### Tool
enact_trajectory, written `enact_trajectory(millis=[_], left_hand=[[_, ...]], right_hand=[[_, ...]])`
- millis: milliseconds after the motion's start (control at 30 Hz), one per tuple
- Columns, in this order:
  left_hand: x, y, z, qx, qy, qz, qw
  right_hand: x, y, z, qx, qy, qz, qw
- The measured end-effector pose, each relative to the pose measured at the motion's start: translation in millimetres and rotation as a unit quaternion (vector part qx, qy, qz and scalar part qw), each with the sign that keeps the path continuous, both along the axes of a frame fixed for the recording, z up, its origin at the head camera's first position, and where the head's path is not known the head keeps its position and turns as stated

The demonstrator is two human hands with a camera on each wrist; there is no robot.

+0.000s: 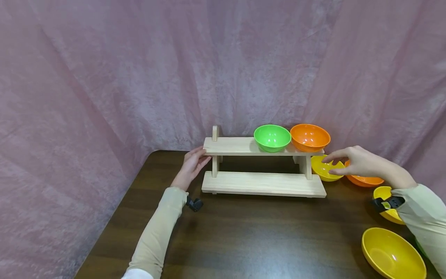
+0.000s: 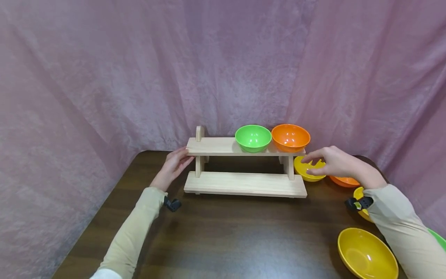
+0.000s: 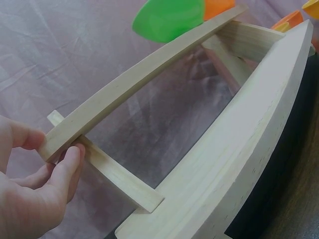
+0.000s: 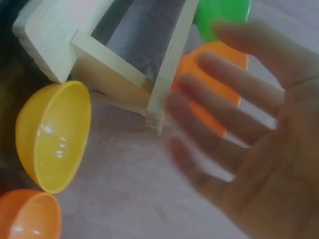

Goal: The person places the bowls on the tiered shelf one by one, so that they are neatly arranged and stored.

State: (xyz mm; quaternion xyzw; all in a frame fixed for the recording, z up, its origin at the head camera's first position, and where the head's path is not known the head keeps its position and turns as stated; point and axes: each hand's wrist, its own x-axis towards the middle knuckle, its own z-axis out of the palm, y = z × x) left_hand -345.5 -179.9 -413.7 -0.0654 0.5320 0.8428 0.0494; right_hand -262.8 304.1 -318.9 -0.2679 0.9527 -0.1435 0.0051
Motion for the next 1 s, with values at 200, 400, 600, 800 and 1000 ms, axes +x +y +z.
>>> enact_trajectory(millis=[200, 400, 600, 800, 1000], left_hand=[[0.4, -0.3, -1.3, -0.007, -0.004, -0.001, 1.0000], [0.1, -0.7, -2.3, -0.005, 0.000, -0.002, 1.0000], [0.0, -0.7, -1.4, 0.002, -0.002, 0.003, 1.0000], [0.5, -0.3, -0.5, 0.000, -0.002, 0.009, 1.0000], [-0.8, -1.5, -0.7, -0.001, -0.001, 0.003, 1.0000]], right_hand=[[-8.7, 9.4, -11.2, 0.019, -0.080, 0.007, 0.9966], [-17.8, 17.0, -18.5, 0.031, -0.125, 0.001, 0.9916], [-29.4, 22.1, -32.0, 0.048, -0.122, -0.004, 0.9913], [-45.3, 22.1, -43.8, 0.070, -0.099, -0.006, 0.9926], [-59.5, 20.1, -51.6, 0.078, -0.132, -0.029, 0.9878]])
